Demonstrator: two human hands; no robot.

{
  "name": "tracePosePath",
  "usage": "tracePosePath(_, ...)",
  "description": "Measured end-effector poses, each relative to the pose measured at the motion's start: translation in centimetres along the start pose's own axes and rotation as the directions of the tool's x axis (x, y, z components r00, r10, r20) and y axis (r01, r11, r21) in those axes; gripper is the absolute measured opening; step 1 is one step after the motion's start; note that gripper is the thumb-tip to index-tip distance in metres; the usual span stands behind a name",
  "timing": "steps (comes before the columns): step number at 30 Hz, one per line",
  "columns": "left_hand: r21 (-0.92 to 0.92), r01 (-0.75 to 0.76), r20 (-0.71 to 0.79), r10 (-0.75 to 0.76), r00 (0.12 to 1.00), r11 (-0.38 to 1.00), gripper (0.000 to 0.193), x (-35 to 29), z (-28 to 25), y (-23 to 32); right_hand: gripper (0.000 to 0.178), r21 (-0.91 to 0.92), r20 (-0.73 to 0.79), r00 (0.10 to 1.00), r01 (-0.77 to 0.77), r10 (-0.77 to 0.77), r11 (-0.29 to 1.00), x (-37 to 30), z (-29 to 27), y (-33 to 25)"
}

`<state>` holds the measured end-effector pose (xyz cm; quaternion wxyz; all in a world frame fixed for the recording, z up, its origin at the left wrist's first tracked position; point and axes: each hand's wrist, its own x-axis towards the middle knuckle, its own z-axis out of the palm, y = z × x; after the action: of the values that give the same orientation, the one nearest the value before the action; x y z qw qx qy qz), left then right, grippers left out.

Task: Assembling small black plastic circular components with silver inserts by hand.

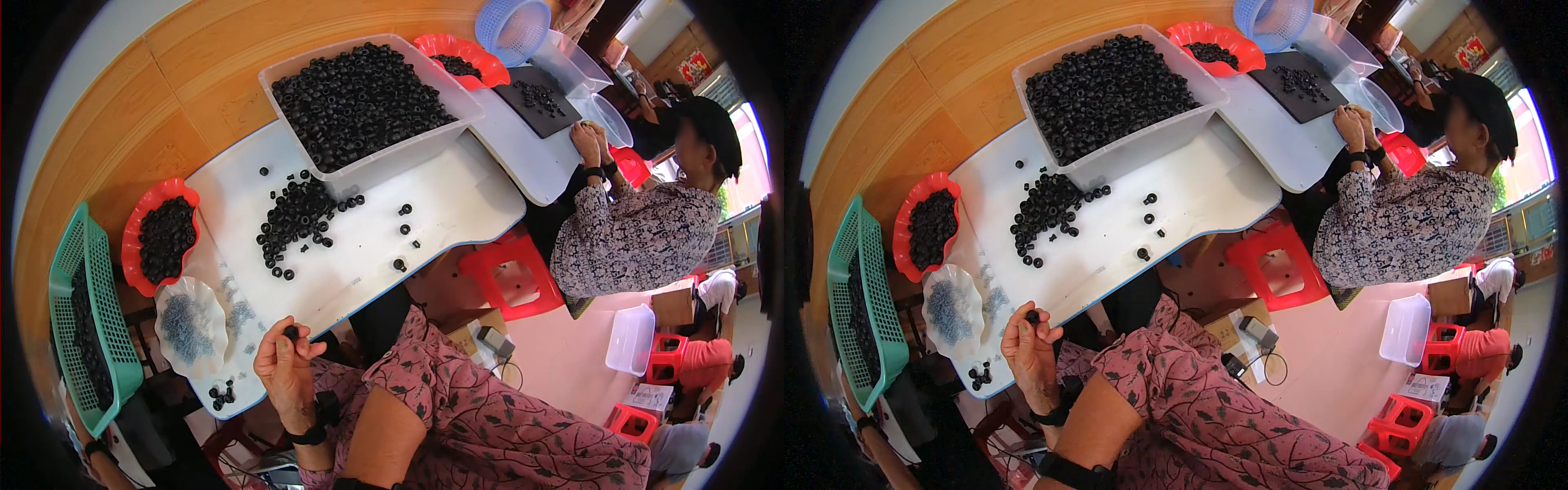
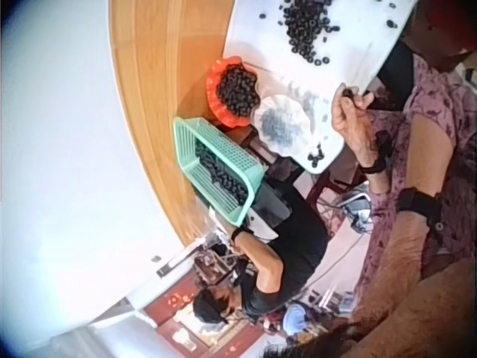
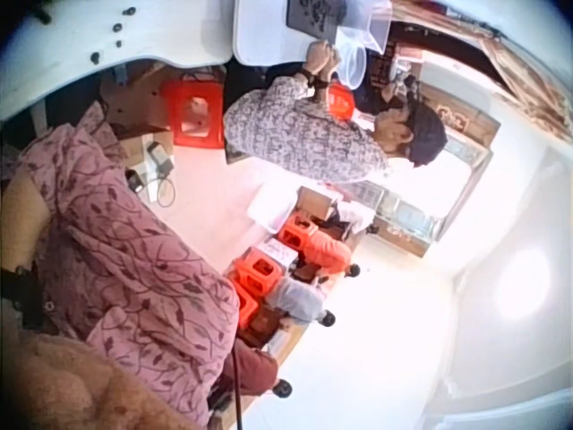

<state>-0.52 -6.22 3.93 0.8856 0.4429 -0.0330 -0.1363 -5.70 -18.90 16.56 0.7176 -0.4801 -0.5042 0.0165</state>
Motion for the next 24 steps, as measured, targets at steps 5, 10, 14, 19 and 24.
tracePosePath(5,0.011,0.023,0.018,-0.023,1.0,1.0,0.028,0.1,0.5,0.1,0.008,0.026,-0.002,1.0,0.024,-0.024,0.999,0.1,-0.1,0.2)
tracePosePath(10,0.009,0.029,0.018,-0.029,0.999,1.0,0.029,0.1,0.5,0.0,0.007,0.048,-0.003,0.999,0.045,-0.045,0.998,0.4,-0.2,0.3)
tracePosePath(14,0.007,0.025,0.015,-0.026,1.0,1.0,0.029,0.0,0.4,0.0,0.007,0.059,0.001,0.998,0.057,-0.058,0.997,0.8,-0.2,0.1)
tracePosePath(19,-0.016,0.028,0.012,-0.028,1.0,0.999,0.029,0.0,0.2,0.0,0.006,0.092,0.014,0.997,0.077,-0.078,0.993,1.3,-0.4,0.1)
tracePosePath(24,-0.091,0.033,-0.021,-0.035,0.999,0.995,0.03,-0.2,0.0,0.2,0.006,0.169,0.054,0.992,0.106,-0.116,0.98,2.9,-0.1,0.9)
